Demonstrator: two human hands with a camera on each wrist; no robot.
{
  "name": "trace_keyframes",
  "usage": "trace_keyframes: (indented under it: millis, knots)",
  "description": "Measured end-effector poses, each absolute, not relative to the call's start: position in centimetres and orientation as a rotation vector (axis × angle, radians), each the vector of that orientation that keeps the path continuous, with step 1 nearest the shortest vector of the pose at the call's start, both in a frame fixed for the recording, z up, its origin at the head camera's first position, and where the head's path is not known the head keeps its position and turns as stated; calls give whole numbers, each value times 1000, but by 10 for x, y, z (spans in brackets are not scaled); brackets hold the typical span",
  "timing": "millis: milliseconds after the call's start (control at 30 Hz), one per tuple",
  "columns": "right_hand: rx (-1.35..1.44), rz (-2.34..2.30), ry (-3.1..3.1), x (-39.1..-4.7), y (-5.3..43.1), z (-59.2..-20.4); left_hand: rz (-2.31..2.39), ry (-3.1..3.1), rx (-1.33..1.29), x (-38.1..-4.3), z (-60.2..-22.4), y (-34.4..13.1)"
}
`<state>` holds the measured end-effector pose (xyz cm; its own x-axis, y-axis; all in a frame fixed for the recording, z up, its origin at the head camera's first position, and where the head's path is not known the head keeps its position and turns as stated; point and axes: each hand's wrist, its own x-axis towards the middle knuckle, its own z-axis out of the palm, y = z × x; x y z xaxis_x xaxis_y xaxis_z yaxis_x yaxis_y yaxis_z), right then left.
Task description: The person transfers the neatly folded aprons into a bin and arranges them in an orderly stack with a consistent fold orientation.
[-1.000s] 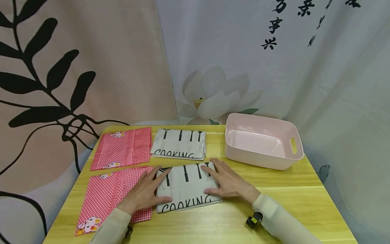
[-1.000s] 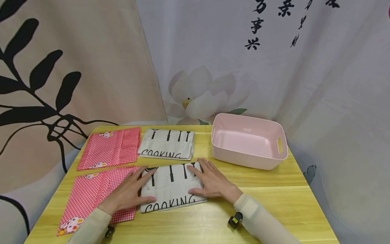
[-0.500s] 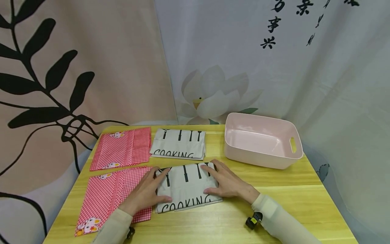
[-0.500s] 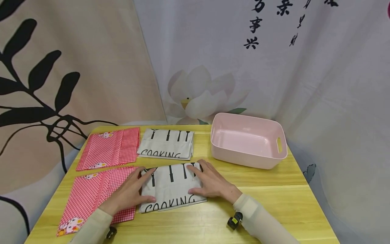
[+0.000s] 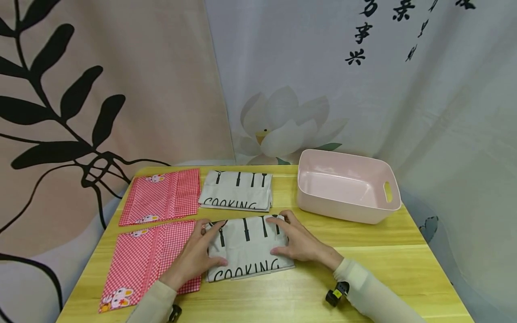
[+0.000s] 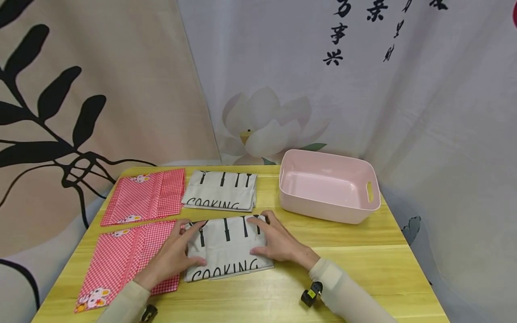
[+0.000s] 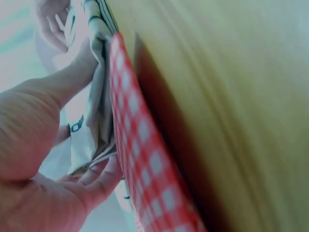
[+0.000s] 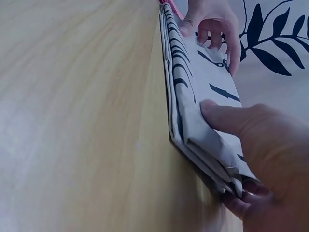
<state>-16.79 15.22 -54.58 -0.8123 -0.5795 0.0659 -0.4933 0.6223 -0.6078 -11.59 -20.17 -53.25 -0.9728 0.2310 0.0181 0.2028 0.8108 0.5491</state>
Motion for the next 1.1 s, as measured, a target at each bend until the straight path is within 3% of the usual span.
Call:
trace_keyframes:
  millis: [400, 1100]
  knots:
    - [-752, -1146, 2705, -168, 150, -548, 963, 2917, 186, -110, -532, -196]
    - [-543, -1410, 2543, -166, 151, -548, 1213, 2902, 234, -107, -534, -196]
